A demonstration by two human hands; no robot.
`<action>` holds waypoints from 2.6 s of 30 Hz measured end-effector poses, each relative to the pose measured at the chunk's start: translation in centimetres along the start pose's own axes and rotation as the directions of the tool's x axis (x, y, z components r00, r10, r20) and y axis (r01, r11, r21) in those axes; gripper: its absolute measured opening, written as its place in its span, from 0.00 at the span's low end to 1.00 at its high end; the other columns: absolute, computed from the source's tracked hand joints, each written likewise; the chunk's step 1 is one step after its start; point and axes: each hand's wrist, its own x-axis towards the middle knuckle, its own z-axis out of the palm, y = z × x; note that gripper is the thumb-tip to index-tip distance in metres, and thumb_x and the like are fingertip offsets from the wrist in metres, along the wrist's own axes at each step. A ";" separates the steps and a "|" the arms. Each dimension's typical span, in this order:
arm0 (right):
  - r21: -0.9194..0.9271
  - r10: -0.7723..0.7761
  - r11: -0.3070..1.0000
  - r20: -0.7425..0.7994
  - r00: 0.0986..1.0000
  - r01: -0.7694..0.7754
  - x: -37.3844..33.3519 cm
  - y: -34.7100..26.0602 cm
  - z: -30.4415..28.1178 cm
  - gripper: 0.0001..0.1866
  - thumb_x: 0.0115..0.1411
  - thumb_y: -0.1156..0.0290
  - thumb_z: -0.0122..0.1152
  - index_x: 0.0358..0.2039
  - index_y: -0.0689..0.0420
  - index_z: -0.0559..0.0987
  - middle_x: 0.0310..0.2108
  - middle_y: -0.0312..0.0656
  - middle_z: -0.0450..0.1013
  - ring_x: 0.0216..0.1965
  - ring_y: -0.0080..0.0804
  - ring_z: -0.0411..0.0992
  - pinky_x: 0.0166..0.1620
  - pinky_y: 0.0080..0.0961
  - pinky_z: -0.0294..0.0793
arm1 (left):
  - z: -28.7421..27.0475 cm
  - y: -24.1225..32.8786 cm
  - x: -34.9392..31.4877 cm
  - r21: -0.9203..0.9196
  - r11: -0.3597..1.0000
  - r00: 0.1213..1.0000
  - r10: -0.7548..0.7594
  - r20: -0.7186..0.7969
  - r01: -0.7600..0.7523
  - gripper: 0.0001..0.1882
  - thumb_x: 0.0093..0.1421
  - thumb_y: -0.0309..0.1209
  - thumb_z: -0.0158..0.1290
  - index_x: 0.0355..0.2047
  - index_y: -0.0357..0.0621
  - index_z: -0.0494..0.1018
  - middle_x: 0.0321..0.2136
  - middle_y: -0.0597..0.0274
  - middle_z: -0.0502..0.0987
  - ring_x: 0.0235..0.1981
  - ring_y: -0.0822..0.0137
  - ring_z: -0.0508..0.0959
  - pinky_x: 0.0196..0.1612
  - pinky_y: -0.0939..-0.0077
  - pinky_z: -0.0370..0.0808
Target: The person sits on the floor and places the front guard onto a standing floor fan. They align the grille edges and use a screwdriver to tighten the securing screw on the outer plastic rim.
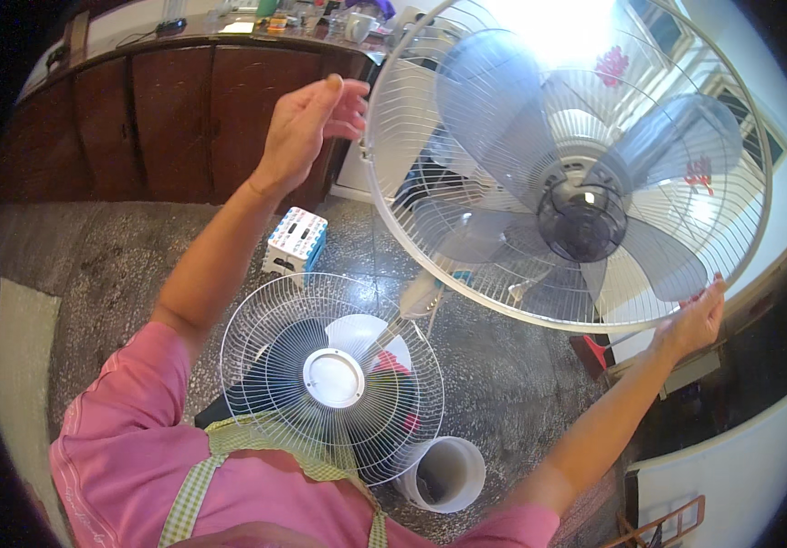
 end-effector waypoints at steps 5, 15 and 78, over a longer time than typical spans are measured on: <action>-0.016 -0.109 0.994 -0.065 0.992 0.109 -1.4 -0.8 -0.2 0.17 0.55 0.60 0.52 0.40 0.59 0.72 0.27 0.34 0.67 0.26 0.19 0.61 0.27 0.16 0.59 | -1.7 -2.1 -3.3 -0.219 0.951 0.973 -0.230 -0.026 0.219 0.12 0.56 0.32 0.47 0.34 0.35 0.71 0.26 0.60 0.74 0.27 0.71 0.75 0.31 0.81 0.73; -0.023 -0.538 0.821 0.299 0.788 0.570 -17.9 -5.3 1.4 0.04 0.51 0.81 0.46 0.26 0.66 0.70 0.26 0.43 0.67 0.30 0.31 0.66 0.34 0.23 0.66 | -0.9 -2.4 -5.5 -0.267 0.920 0.957 -0.290 0.020 0.285 0.08 0.54 0.27 0.49 0.33 0.36 0.71 0.28 0.59 0.74 0.28 0.70 0.75 0.32 0.79 0.73; 0.523 0.262 0.804 0.114 0.958 -0.282 -13.7 2.3 -3.8 0.50 0.40 0.31 0.47 0.56 0.53 0.52 0.57 0.45 0.48 0.57 0.45 0.48 0.57 0.49 0.49 | 5.1 -1.6 -6.3 -0.291 0.957 0.944 -0.085 -0.320 -0.013 0.25 0.56 0.37 0.47 0.53 0.48 0.55 0.47 0.62 0.63 0.46 0.73 0.62 0.48 0.76 0.59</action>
